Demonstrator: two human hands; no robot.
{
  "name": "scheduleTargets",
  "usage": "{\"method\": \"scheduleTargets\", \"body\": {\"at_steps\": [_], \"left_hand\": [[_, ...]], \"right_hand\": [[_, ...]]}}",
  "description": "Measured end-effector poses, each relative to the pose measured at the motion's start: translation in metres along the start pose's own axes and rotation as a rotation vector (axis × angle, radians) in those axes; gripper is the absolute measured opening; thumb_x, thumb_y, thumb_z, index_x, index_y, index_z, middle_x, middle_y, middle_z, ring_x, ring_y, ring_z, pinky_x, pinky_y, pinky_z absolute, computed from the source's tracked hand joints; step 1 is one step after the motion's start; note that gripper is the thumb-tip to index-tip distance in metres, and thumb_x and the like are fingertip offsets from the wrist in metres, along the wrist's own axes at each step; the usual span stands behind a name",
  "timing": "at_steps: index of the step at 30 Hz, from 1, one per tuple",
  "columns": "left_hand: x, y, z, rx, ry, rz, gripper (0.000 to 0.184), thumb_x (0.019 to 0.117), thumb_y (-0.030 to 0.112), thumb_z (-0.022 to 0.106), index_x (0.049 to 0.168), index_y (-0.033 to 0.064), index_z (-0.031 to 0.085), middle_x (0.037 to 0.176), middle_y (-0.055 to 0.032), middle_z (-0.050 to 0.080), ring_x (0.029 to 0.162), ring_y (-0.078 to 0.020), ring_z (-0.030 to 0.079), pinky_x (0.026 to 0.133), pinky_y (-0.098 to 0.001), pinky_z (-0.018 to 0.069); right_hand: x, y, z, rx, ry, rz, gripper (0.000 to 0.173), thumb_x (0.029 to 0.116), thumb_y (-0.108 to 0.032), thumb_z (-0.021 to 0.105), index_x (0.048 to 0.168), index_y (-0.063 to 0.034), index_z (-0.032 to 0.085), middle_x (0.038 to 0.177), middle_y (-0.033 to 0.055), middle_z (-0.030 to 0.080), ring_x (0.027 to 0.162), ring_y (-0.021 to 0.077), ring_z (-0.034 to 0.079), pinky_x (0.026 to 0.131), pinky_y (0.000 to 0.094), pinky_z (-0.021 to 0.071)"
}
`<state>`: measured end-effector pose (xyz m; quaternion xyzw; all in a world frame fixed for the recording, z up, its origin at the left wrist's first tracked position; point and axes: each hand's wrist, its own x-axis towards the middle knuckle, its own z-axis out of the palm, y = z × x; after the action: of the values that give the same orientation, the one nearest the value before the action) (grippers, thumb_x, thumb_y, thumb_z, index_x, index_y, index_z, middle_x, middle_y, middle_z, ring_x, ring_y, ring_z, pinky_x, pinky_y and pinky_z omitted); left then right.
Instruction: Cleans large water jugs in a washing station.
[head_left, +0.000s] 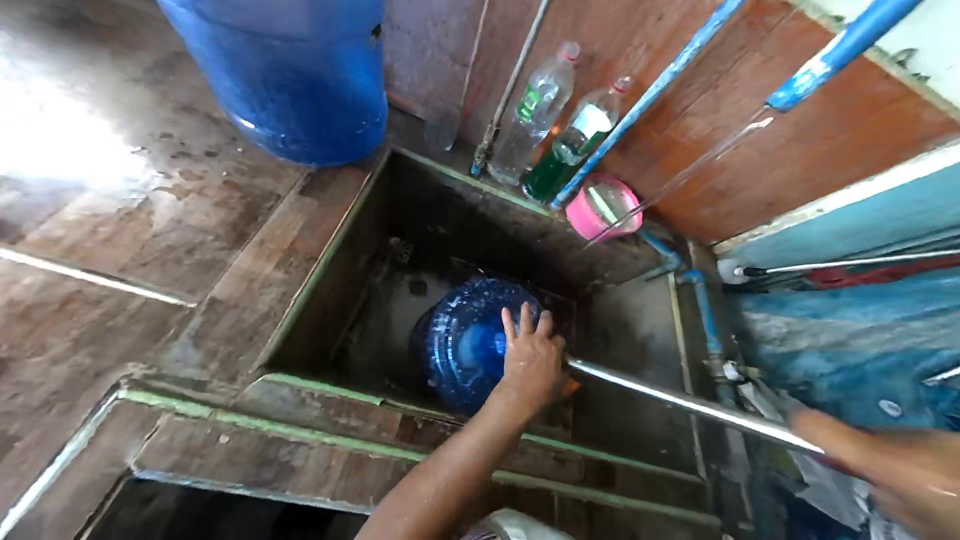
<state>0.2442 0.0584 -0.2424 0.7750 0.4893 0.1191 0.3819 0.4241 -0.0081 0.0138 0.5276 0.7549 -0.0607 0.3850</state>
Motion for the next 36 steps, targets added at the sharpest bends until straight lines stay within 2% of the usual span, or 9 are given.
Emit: {"method": "scheduleTargets", "body": {"at_steps": [2,7,10,14,18,23,28,33,36], "left_hand": [[0.009,-0.008,0.024,-0.044,0.065,0.118,0.051,0.0961,0.028,0.067,0.144,0.0113,0.058,0.159,-0.0199,0.041,0.145,-0.0477,0.036,0.115,-0.0684,0.0275],[0.020,-0.005,0.062,-0.612,0.261,0.285,0.065,0.0922,0.020,0.073,0.149,-0.0014,0.047,0.154,-0.0279,0.042,0.138,-0.0413,0.048,0.113,-0.0518,0.0423],[0.006,0.012,0.075,-0.811,0.279,-0.013,0.042,0.1016,0.028,0.060,0.124,-0.0068,0.063,0.129,-0.0256,0.060,0.120,-0.0351,0.061,0.104,-0.0479,0.0486],[0.010,0.020,0.102,-1.529,-0.213,-0.486,0.087,0.1062,0.064,0.020,0.143,-0.0106,0.044,0.129,-0.0300,0.062,0.112,-0.0370,0.066,0.096,-0.0502,0.0528],[0.037,0.024,0.089,-2.042,-0.019,-0.610,0.072,0.1064,0.061,0.031,0.147,0.0026,0.039,0.125,-0.0226,0.061,0.102,-0.0299,0.065,0.089,-0.0433,0.0544],[0.063,-0.008,0.101,-2.050,0.065,-0.562,0.058,0.1076,0.050,0.040,0.141,0.0030,0.045,0.126,-0.0198,0.059,0.105,-0.0289,0.062,0.093,-0.0460,0.0519],[0.063,-0.036,0.117,-1.969,0.278,-0.820,0.058,0.1044,0.039,0.057,0.143,-0.0031,0.046,0.139,-0.0250,0.053,0.123,-0.0346,0.054,0.101,-0.0530,0.0467],[0.060,-0.046,0.110,-1.983,0.283,-0.756,0.054,0.1038,0.035,0.059,0.140,-0.0032,0.049,0.132,-0.0233,0.056,0.114,-0.0311,0.058,0.093,-0.0481,0.0504],[0.063,-0.050,0.097,-1.996,0.215,-0.637,0.061,0.1064,0.042,0.052,0.147,-0.0013,0.043,0.146,-0.0248,0.048,0.128,-0.0355,0.053,0.103,-0.0512,0.0473]], "right_hand": [[0.044,-0.019,0.003,0.032,-0.170,0.040,0.026,0.1035,-0.010,0.054,0.128,-0.0035,0.059,0.091,0.0292,0.069,0.089,0.0524,0.069,0.073,0.0646,0.0534],[0.128,-0.004,0.039,0.022,-0.251,0.139,0.035,0.1049,-0.021,0.057,0.132,0.0017,0.060,0.117,0.0318,0.067,0.112,0.0518,0.064,0.094,0.0654,0.0483],[0.147,0.000,0.075,-0.005,-0.194,0.190,0.041,0.1086,-0.026,0.051,0.131,0.0068,0.057,0.115,0.0352,0.067,0.111,0.0543,0.064,0.093,0.0668,0.0482],[0.171,-0.008,0.106,0.055,-0.275,0.094,0.043,0.1070,-0.027,0.052,0.134,0.0056,0.055,0.114,0.0328,0.068,0.113,0.0513,0.065,0.096,0.0637,0.0489],[0.167,-0.009,0.095,0.330,-0.107,0.000,0.040,0.1031,-0.025,0.061,0.131,0.0038,0.058,0.103,0.0313,0.070,0.102,0.0508,0.068,0.089,0.0655,0.0504],[0.181,-0.028,0.158,1.007,0.186,-0.005,0.040,0.0967,-0.001,0.058,0.134,0.0100,0.050,0.094,0.0225,0.067,0.073,0.0256,0.064,0.067,0.0427,0.0544],[0.210,-0.092,0.198,0.607,0.074,0.158,0.047,0.1077,-0.018,0.049,0.150,0.0024,0.044,0.116,0.0327,0.069,0.108,0.0509,0.068,0.095,0.0654,0.0505],[0.201,-0.076,0.167,0.551,0.279,0.100,0.043,0.1027,-0.023,0.061,0.130,0.0103,0.061,0.108,0.0348,0.069,0.101,0.0531,0.068,0.090,0.0681,0.0506],[0.207,-0.078,0.174,0.411,0.248,0.233,0.048,0.1070,-0.030,0.052,0.127,0.0121,0.059,0.110,0.0344,0.069,0.104,0.0522,0.068,0.089,0.0666,0.0515]]}}
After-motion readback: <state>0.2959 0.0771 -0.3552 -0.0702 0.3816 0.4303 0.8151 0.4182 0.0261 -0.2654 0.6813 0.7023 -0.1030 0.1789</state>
